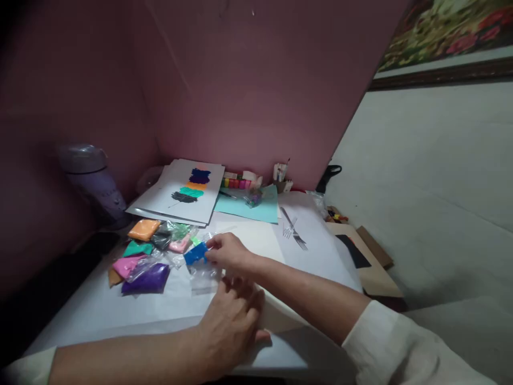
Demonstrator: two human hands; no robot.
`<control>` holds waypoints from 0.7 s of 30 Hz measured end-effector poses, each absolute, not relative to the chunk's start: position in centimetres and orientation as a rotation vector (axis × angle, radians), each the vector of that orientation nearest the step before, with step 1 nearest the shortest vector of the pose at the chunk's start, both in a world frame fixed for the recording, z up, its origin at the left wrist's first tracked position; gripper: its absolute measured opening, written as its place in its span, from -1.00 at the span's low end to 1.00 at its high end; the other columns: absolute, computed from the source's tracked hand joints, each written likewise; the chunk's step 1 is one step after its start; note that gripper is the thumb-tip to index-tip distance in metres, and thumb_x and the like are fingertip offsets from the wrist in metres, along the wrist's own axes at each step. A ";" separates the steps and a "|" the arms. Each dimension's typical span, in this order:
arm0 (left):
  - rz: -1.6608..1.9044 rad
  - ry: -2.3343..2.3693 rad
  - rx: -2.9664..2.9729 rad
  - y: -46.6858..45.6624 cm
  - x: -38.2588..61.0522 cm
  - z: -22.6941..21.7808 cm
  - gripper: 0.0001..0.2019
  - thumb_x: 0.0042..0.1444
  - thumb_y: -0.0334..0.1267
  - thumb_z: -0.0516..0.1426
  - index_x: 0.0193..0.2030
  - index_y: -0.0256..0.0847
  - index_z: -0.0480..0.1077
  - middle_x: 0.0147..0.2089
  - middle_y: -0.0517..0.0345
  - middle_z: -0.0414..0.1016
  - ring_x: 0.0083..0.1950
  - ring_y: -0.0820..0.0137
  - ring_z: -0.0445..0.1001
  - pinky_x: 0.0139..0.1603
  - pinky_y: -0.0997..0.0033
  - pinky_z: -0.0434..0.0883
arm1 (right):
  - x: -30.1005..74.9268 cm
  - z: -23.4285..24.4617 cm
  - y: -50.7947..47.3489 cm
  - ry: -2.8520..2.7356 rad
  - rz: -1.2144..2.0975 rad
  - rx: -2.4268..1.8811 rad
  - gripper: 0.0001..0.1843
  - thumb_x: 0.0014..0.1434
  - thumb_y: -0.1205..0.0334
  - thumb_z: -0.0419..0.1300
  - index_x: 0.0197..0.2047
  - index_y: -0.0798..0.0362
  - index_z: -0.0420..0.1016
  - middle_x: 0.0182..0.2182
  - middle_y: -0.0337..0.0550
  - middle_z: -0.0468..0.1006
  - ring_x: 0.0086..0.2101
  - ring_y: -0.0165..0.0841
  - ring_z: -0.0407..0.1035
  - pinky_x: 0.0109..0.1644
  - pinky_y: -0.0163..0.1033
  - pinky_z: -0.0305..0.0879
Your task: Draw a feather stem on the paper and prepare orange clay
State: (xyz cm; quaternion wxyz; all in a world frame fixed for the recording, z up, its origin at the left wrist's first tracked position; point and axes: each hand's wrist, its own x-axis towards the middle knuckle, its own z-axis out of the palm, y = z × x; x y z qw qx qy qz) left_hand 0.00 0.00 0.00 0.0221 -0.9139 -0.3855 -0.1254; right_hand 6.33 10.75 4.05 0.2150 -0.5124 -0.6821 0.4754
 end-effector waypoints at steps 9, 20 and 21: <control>-0.375 -1.166 -2.987 0.2 -0.3 0.8 -0.36 0.28 0.14 -0.04 0.19 -0.44 0.36 0.16 -0.36 0.39 0.19 -0.05 0.29 0.17 -0.13 0.24 | 3.5 6.6 12.4 -2.408 0.637 -1.365 -0.74 0.17 0.24 0.15 -0.13 0.07 0.62 -0.13 -0.04 0.60 -0.16 -0.25 0.45 -0.11 -0.23 0.28; -0.495 -1.111 -3.096 1.2 0.1 -0.8 -0.37 0.26 0.15 -0.02 0.12 -0.45 0.40 0.13 -0.31 0.42 0.23 -0.03 0.25 0.24 -0.10 0.18 | -1.3 5.5 14.3 -2.497 0.460 -1.199 -0.71 0.13 0.36 0.09 -0.17 0.02 0.61 -0.17 -0.13 0.59 -0.17 -0.29 0.43 -0.18 -0.28 0.25; -0.505 -1.088 -3.115 1.3 0.1 -0.9 -0.38 0.26 0.14 -0.01 0.14 -0.45 0.38 0.13 -0.30 0.42 0.25 -0.03 0.23 0.26 -0.07 0.17 | -1.9 5.5 14.5 -2.515 0.435 -1.173 -0.71 0.13 0.37 0.09 -0.17 0.02 0.61 -0.17 -0.13 0.59 -0.15 -0.29 0.42 -0.17 -0.28 0.26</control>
